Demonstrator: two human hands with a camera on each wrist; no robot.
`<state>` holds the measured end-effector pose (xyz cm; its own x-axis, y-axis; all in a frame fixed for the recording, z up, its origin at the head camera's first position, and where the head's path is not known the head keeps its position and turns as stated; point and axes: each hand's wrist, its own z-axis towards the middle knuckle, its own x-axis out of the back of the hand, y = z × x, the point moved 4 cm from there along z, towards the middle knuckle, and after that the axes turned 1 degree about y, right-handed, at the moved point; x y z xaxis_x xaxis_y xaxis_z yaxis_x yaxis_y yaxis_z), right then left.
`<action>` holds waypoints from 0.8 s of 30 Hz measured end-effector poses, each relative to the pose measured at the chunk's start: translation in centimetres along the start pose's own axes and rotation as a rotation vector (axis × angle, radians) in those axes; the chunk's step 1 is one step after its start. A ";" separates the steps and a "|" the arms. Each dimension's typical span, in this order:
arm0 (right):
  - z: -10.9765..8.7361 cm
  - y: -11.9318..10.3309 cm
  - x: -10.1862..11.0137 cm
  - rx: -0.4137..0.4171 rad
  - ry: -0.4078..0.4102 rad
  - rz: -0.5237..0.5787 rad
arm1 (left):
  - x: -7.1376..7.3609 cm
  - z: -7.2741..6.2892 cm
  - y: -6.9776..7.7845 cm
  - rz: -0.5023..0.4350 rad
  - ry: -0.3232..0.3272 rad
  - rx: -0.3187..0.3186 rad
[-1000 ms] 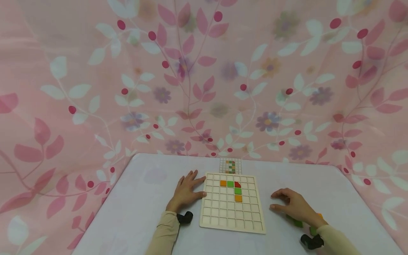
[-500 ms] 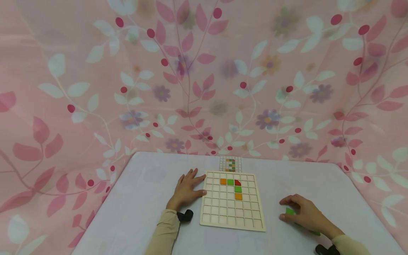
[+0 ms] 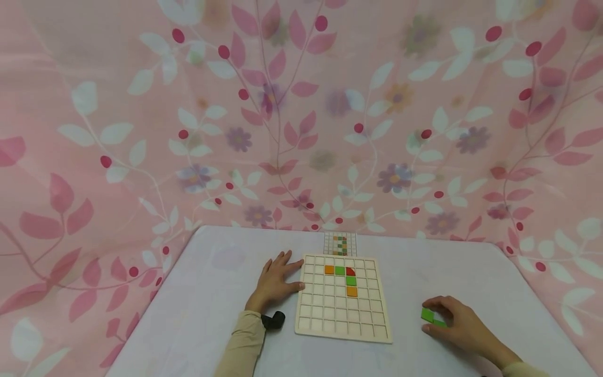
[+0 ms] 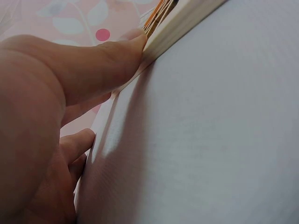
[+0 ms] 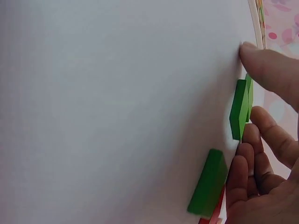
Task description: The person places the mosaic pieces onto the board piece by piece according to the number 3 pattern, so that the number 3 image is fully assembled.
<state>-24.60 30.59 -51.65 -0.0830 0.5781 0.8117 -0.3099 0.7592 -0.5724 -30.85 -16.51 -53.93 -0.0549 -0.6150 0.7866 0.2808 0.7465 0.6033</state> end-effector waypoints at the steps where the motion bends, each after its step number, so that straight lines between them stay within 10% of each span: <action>1: -0.2 0.1 0.0 0.008 0.007 -0.003 | -0.1 0.0 0.0 0.000 0.001 -0.001; 24: -1.0 0.1 -0.3 -0.047 0.063 -0.045 | -0.1 0.0 -0.2 0.001 0.004 -0.008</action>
<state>-23.66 30.84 -52.08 -0.0096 0.5597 0.8286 -0.2673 0.7971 -0.5415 -30.88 -16.63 -54.17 -0.0506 -0.6151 0.7868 0.2882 0.7453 0.6012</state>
